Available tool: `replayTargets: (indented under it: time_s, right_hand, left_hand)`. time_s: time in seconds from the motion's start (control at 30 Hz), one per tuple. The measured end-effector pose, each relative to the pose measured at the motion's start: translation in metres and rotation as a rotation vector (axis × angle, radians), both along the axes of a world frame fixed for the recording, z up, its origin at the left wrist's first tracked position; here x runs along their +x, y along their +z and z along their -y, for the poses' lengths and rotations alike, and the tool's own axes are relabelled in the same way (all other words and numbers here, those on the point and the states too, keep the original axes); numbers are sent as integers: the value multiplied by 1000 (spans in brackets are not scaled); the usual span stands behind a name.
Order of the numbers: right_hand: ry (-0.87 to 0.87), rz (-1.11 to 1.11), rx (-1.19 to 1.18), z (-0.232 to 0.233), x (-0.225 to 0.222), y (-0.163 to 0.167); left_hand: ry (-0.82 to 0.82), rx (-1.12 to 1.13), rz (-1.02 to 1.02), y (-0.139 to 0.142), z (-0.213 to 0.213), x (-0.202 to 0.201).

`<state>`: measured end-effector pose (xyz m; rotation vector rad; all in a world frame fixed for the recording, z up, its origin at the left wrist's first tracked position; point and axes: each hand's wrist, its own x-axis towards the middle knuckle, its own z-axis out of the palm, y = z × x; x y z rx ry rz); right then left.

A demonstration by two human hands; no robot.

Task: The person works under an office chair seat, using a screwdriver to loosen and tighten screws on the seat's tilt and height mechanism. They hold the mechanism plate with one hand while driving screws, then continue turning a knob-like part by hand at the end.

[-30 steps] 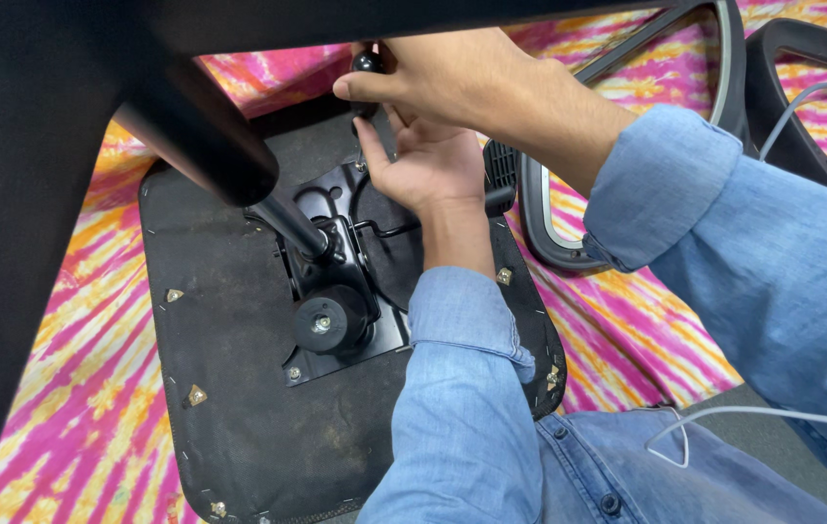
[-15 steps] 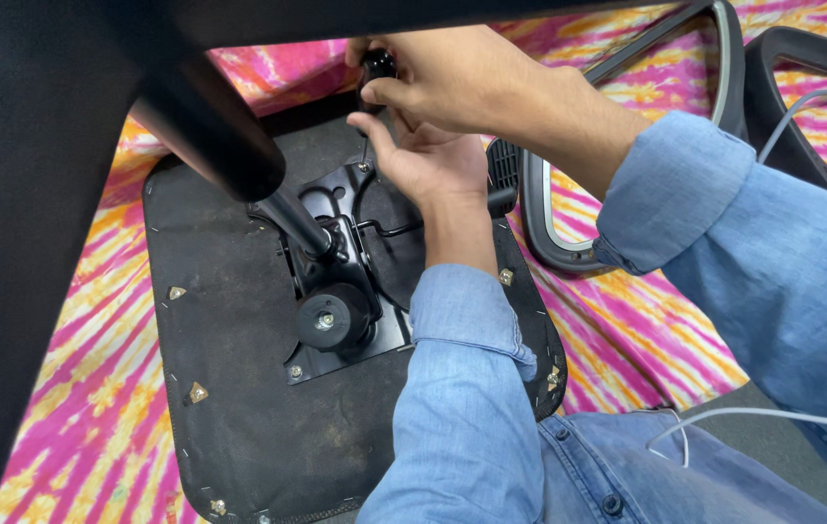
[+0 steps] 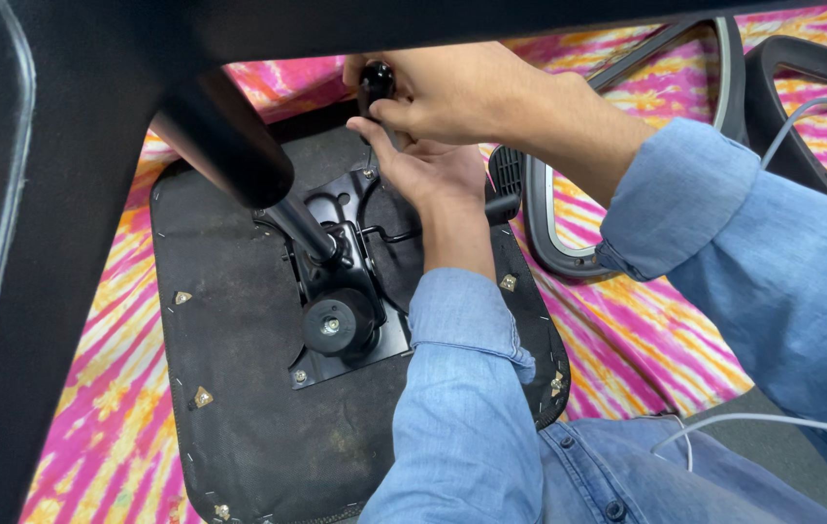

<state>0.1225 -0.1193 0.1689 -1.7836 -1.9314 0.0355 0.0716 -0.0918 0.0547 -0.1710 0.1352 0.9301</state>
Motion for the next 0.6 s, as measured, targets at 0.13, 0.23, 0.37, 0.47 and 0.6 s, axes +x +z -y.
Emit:
replayTargets:
  time_s: [0.13, 0.23, 0.37, 0.47, 0.6]
  right_hand:
    - [-70, 153, 118, -3, 1, -3]
    - [-167, 137, 80, -6, 0, -3]
    - [-222, 110, 71, -7, -6, -4]
    - [-168, 106, 72, -5, -6, -4]
    - [-18, 113, 92, -2, -1, -3]
  left_hand:
    - [17, 37, 234, -2, 3, -1]
    - [16, -12, 257, -2, 4, -4]
    - [11, -53, 136, 1, 2, -4]
    - [53, 68, 75, 2, 0, -3]
    - [9, 42, 6, -1, -1, -3]
